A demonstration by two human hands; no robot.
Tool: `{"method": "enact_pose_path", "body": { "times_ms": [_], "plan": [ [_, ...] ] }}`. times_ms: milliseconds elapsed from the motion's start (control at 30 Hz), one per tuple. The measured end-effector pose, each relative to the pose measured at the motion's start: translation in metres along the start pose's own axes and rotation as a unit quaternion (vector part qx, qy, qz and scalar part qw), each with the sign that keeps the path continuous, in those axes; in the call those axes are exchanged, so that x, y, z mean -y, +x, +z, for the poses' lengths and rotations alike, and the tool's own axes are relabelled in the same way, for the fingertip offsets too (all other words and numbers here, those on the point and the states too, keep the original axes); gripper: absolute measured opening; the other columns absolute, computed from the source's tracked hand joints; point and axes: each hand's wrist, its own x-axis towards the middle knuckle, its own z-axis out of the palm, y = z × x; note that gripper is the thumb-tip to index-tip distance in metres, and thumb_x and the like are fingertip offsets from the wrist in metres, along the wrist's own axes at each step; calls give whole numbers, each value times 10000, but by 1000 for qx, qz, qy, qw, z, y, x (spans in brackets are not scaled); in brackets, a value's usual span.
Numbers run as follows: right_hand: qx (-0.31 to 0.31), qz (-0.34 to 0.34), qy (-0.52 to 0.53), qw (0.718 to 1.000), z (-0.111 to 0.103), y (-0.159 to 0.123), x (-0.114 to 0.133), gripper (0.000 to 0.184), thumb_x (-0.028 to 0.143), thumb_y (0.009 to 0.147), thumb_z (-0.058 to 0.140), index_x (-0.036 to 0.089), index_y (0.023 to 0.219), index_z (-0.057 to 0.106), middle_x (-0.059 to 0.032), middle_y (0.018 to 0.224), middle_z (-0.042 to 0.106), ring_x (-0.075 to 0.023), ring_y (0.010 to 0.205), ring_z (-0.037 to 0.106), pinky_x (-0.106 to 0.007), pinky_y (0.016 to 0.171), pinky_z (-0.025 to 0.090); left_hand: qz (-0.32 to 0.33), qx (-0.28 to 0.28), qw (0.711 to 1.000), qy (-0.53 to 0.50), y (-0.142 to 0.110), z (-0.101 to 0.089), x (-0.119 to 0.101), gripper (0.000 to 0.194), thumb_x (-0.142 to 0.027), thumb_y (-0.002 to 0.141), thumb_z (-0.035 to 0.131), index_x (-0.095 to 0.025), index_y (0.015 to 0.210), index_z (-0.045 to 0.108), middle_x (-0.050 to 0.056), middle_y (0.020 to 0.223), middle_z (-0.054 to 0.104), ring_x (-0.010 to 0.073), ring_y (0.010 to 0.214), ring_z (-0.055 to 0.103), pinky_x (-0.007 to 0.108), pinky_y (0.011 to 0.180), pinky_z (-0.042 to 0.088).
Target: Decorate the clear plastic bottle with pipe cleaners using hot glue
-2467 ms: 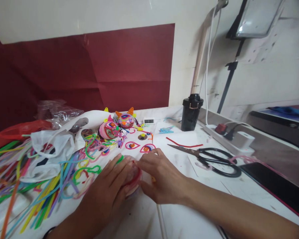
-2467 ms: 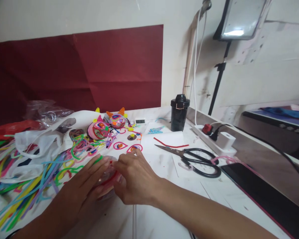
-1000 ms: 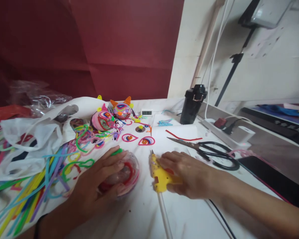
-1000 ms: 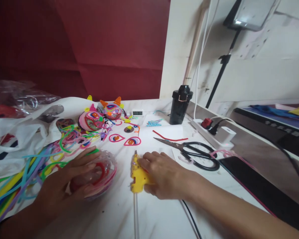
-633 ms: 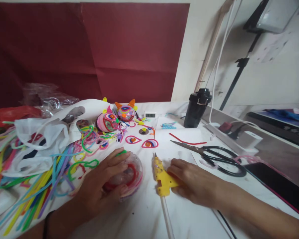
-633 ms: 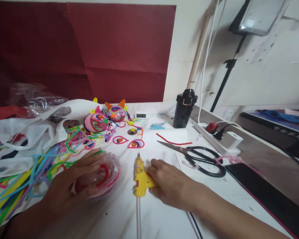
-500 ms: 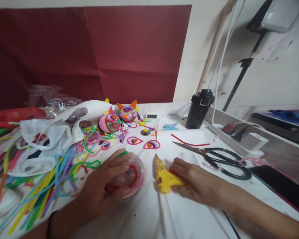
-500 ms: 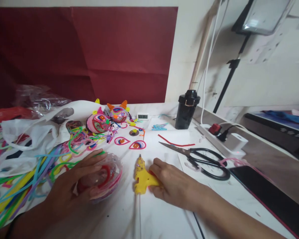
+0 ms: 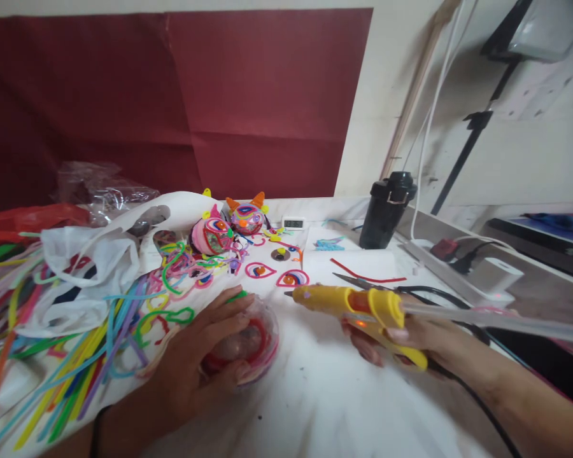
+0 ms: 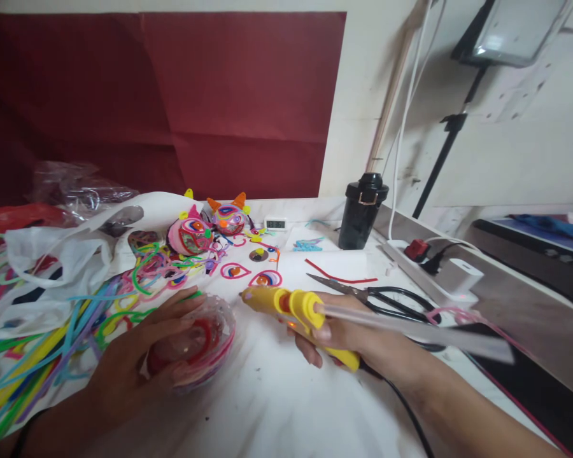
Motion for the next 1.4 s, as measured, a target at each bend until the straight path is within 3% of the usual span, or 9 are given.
{"method": "enact_pose_path", "body": {
  "times_ms": [100,267,500,800,1167,1400],
  "plan": [
    [34,-4,78,996,3,3,-6,503,552,776,621,105,1007,647,-74,758,624,-159,600,531,-284,559,359,7,-9,1000,4,0,1,-1,557,-284,884,622,-315,1407,436,55,1441,556,291,1380,450,498,1104,454],
    [74,-22,125,989,13,13,-9,484,526,807,615,86,1006,656,-104,894,641,-159,650,582,-291,618,417,13,-6,1000,9,3,0,-6,566,-252,881,618,-293,1409,420,67,1450,543,290,1386,441,507,1112,440],
    [74,-10,131,989,18,16,-7,466,519,823,621,101,1024,673,-97,906,662,-148,662,588,-278,631,453,38,-9,999,12,6,-1,-8,505,-252,895,606,-240,1376,451,91,1389,598,282,1373,457,508,1108,436],
    [78,-24,178,981,20,20,-15,442,492,806,656,96,997,696,-107,884,685,-158,630,594,-324,717,470,35,-2,999,14,1,0,-4,557,-254,894,610,-265,1417,420,76,1425,571,282,1388,438,496,1112,439],
    [57,-6,168,984,18,19,-15,471,511,755,700,87,959,714,-90,787,672,-137,582,552,-267,577,413,42,4,999,24,3,-1,-5,587,-231,880,627,-247,1427,415,67,1443,554,267,1399,422,453,1119,441],
    [48,7,151,987,18,20,-15,489,558,745,676,84,865,698,-78,728,642,-131,540,521,-263,518,377,27,0,999,23,1,-1,-5,592,-239,874,637,-299,1422,420,37,1443,557,270,1393,434,445,1098,475]
  ]
}}
